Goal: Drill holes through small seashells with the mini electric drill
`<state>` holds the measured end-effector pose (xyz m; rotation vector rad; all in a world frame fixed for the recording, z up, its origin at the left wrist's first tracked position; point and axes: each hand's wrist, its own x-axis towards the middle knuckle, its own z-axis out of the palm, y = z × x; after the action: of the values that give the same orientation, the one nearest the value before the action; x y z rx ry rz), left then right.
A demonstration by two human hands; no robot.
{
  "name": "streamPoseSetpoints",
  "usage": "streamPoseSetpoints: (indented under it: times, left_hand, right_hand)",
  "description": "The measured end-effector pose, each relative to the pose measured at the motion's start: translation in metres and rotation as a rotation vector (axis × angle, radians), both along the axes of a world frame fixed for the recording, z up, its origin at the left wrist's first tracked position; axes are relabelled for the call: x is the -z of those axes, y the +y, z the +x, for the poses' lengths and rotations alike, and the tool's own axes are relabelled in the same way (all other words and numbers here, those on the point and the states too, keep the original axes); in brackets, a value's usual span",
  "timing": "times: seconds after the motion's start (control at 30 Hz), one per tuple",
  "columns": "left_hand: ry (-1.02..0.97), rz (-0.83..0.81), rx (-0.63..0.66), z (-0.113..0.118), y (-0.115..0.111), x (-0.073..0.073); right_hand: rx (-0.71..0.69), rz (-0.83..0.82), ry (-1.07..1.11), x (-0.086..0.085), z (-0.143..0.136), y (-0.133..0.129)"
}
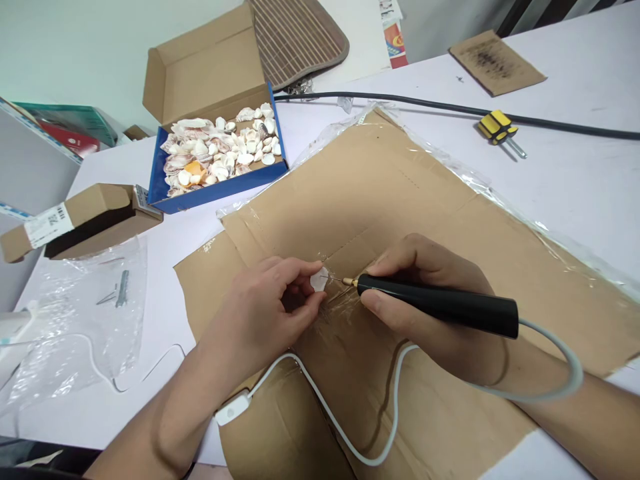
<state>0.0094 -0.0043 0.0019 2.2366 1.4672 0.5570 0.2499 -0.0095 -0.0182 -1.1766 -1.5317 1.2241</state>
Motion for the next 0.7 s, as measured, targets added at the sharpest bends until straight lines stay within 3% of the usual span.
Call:
streamPoseSetpoints:
  times: [0.7]
  left_hand:
    - [0.018, -0.028, 0.000, -0.0006, 0.0006, -0.0012]
  right_hand:
    - [0.008, -0.023, -0.002, -0.0031, -0.0013, 0.0002]
